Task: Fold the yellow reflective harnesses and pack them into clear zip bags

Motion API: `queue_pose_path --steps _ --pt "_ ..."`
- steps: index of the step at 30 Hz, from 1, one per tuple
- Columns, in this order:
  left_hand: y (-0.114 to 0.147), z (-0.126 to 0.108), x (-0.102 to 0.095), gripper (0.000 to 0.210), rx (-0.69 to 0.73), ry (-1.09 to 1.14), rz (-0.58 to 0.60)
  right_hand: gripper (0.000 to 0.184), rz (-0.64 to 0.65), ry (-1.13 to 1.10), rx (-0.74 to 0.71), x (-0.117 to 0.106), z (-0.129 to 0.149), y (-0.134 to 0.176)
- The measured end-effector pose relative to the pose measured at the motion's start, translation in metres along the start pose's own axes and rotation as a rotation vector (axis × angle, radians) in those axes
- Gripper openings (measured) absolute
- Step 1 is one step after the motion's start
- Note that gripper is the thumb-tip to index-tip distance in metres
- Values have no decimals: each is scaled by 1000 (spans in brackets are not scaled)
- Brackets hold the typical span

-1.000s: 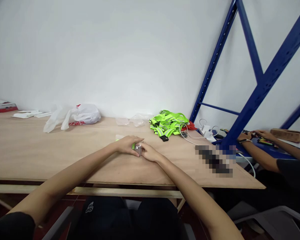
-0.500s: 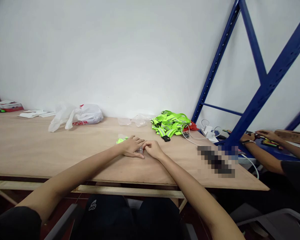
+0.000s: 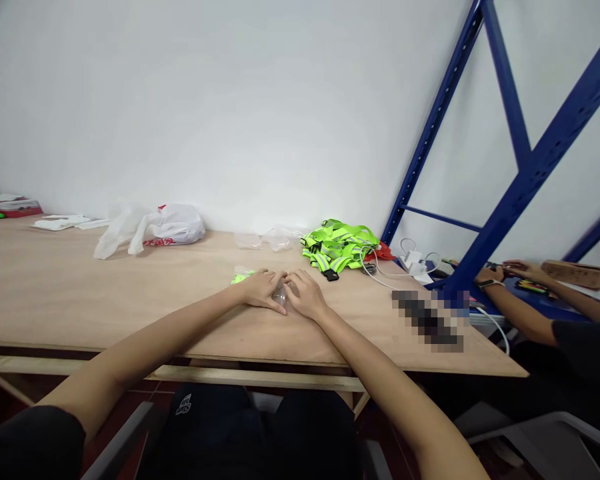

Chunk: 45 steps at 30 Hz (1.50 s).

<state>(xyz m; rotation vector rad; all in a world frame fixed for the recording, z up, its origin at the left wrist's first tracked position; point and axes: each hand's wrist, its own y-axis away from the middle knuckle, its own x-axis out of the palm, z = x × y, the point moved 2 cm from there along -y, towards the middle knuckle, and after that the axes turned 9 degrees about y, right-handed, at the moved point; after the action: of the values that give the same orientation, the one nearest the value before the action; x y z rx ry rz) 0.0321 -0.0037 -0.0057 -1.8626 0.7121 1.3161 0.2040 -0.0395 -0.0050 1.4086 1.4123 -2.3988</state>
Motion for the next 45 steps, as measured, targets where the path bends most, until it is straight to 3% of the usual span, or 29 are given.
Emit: queue_pose_path --steps 6,9,12,19,28,32,35,39,42,45 --pt "5 3 -11 100 4 364 -105 26 199 -56 -126 10 0 0" --pt "5 6 -14 70 -48 469 -140 27 292 -101 -78 14 -1 1" --pt "1 9 -11 42 -167 359 -146 26 323 -125 -46 14 -1 3" --pt "-7 8 2 41 -384 62 -121 24 373 -87 -84 11 6 1" --pt "-12 3 6 38 -519 -47 -19 23 382 -73 -93 11 9 1" --pt "-14 7 -6 46 -578 -24 16 21 367 -88 -98 13 7 1" --pt "-14 21 -26 52 -639 75 116 19 340 -105 -101 13 5 2" --pt "-11 41 -46 59 -701 270 247 34 318 -146 -134 14 1 3" --pt "-8 44 -45 59 -724 407 252 41 311 -147 -169 14 -1 4" --pt "-6 40 -39 50 -716 555 182 37 283 -83 -153 13 -6 4"
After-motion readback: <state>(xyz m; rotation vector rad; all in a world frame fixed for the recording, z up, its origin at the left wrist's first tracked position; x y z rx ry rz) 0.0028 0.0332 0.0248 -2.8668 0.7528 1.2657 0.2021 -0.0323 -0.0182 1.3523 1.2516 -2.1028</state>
